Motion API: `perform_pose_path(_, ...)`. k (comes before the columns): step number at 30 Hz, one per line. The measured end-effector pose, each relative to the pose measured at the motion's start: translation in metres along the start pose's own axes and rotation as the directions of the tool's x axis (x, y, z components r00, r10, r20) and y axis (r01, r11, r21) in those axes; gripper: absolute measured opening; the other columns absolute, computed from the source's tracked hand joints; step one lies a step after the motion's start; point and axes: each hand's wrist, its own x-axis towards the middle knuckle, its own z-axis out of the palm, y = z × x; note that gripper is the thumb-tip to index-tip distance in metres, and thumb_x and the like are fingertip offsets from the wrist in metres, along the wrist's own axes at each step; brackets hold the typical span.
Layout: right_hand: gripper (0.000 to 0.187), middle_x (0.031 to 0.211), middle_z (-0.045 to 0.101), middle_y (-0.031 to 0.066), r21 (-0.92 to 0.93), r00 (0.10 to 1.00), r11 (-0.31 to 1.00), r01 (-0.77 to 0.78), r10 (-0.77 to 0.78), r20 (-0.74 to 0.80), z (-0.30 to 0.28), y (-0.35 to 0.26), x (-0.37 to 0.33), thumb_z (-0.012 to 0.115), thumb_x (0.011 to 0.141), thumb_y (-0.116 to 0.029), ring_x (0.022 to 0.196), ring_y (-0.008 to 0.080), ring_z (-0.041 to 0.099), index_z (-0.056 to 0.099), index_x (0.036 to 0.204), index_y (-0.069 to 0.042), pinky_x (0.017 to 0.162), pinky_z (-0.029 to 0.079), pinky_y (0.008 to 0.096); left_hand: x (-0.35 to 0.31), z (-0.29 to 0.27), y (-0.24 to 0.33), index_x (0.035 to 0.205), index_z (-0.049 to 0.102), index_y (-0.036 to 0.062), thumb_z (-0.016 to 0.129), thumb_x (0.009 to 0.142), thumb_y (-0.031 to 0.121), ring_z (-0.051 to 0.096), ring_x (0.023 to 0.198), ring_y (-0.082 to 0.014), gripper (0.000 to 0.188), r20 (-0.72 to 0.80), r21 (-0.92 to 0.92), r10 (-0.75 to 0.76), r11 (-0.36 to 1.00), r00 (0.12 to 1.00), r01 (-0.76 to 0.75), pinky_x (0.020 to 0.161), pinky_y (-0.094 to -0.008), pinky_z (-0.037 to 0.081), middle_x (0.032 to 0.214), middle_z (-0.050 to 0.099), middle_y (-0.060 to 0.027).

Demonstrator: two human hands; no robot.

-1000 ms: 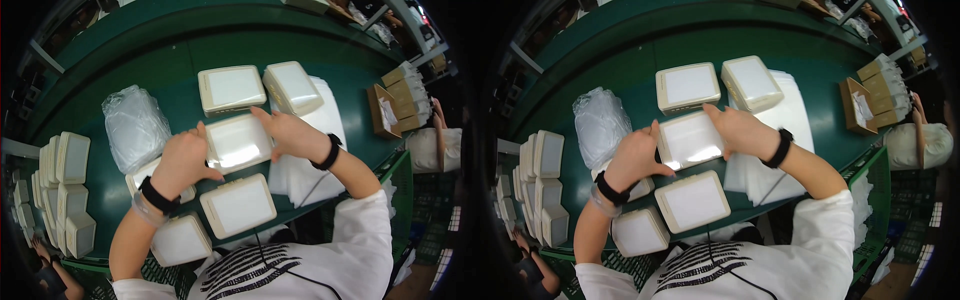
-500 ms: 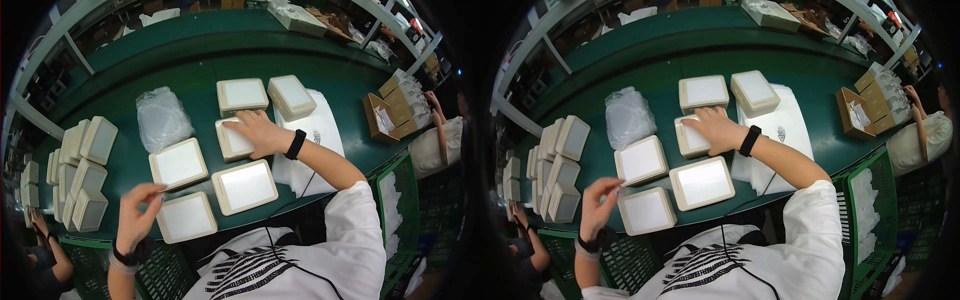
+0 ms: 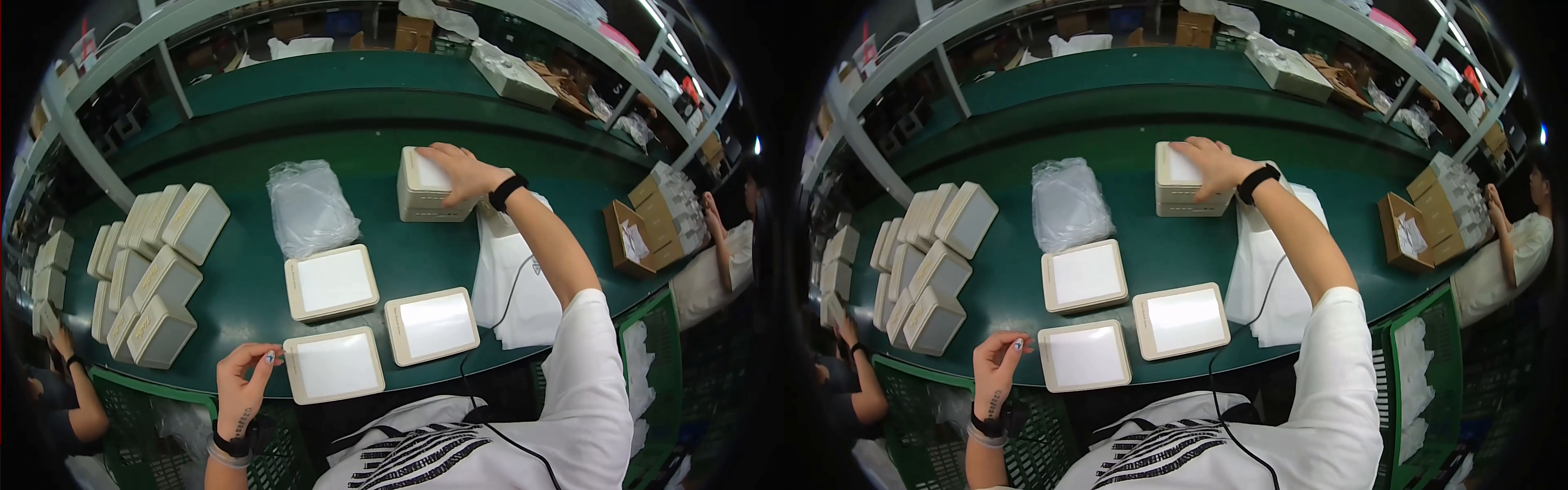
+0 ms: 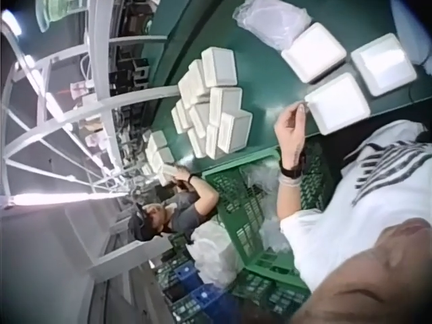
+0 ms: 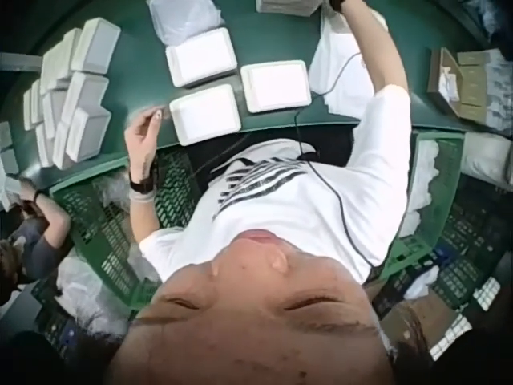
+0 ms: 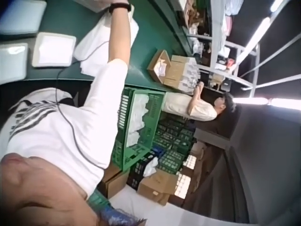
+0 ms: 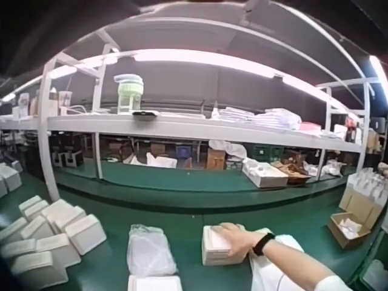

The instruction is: Stacking small white boxes and placing them into individual plastic bags on a production line.

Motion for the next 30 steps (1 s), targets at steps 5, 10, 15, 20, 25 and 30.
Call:
perform_pose_path(5, 0.103, 0.154, 0.021, 0.0234, -0.016, 0.952, 1.0, -0.002, -0.004, -0.307, 0.006, -0.046, -0.036, 0.085, 0.064, -0.035, 0.139, 0.0397, 0.027, 0.03, 0.148, -0.012, 0.112, 0.025, 0.0473, -0.001, -0.012, -0.01, 0.102, 0.065, -0.0054, 0.06, 0.089, 0.002, 0.065, 0.081, -0.018, 0.016, 0.003, 0.131, -0.039, 0.991, 0.999, 0.039, 0.076, -0.0275, 0.05, 0.093, 0.068, -0.0127)
perform_pose_path(10, 0.093, 0.153, 0.02, 0.0241, 0.076, 0.986, 0.989, 0.129, -0.136, 0.094, 0.057, -0.151, -0.14, 0.08, 0.07, -0.041, 0.14, 0.0438, 0.022, 0.034, 0.146, -0.014, 0.111, 0.019, 0.055, 0.006, -0.016, -0.017, 0.104, 0.065, -0.0036, 0.056, 0.089, 0.01, 0.065, 0.086, -0.0327, 0.022, 0.196, 0.453, -0.099, 0.891, 0.976, -0.001, 0.078, -0.0359, 0.051, 0.095, 0.066, -0.0209)
perform_pose_path(15, 0.094, 0.149, 0.023, 0.0261, -0.103, 0.98, 0.979, 0.176, -0.164, 0.11, 0.101, -0.169, -0.159, 0.081, 0.063, -0.039, 0.135, 0.0467, 0.025, 0.037, 0.142, -0.013, 0.109, 0.018, 0.0596, -0.001, -0.015, -0.034, 0.111, 0.063, -0.0005, 0.05, 0.094, 0.02, 0.06, 0.089, -0.0406, 0.03, 0.206, 0.463, -0.025, 0.883, 0.978, -0.075, 0.081, -0.0415, 0.049, 0.097, 0.064, -0.0233)
perform_pose_path(20, 0.1, 0.145, 0.027, 0.0259, 0.0, 0.981, 0.986, 0.165, -0.164, 0.108, 0.096, -0.158, -0.16, 0.084, 0.053, -0.032, 0.133, 0.0451, 0.027, 0.038, 0.139, -0.012, 0.109, 0.019, 0.0578, -0.002, -0.009, -0.036, 0.112, 0.062, -0.0005, 0.048, 0.095, 0.022, 0.059, 0.097, -0.0409, 0.032, 0.267, 0.444, -0.068, 0.894, 0.961, -0.06, 0.085, -0.045, 0.048, 0.104, 0.064, -0.024)
perform_pose_path(25, 0.11, 0.14, 0.032, 0.0246, 0.113, 0.983, 0.981, 0.161, -0.169, 0.07, 0.096, -0.143, -0.152, 0.087, 0.045, -0.028, 0.128, 0.0438, 0.032, 0.035, 0.139, -0.008, 0.108, 0.021, 0.0549, 0.002, -0.006, -0.048, 0.11, 0.063, 0.0006, 0.046, 0.095, 0.025, 0.059, 0.097, -0.041, 0.033, 0.228, 0.435, 0.009, 0.894, 0.974, -0.11, 0.086, -0.0451, 0.048, 0.103, 0.065, -0.0224)
perform_pose_path(30, 0.118, 0.135, 0.037, 0.0231, 0.091, 0.975, 0.972, 0.217, -0.221, 0.031, 0.101, -0.137, -0.151, 0.088, 0.038, -0.028, 0.125, 0.0414, 0.036, 0.033, 0.139, -0.003, 0.108, 0.024, 0.0507, 0.007, -0.013, -0.049, 0.116, 0.061, 0.0005, 0.046, 0.096, 0.024, 0.061, 0.101, -0.0373, 0.034, 0.269, 0.476, -0.096, 0.878, 0.958, -0.046, 0.088, -0.041, 0.048, 0.107, 0.064, -0.0226)
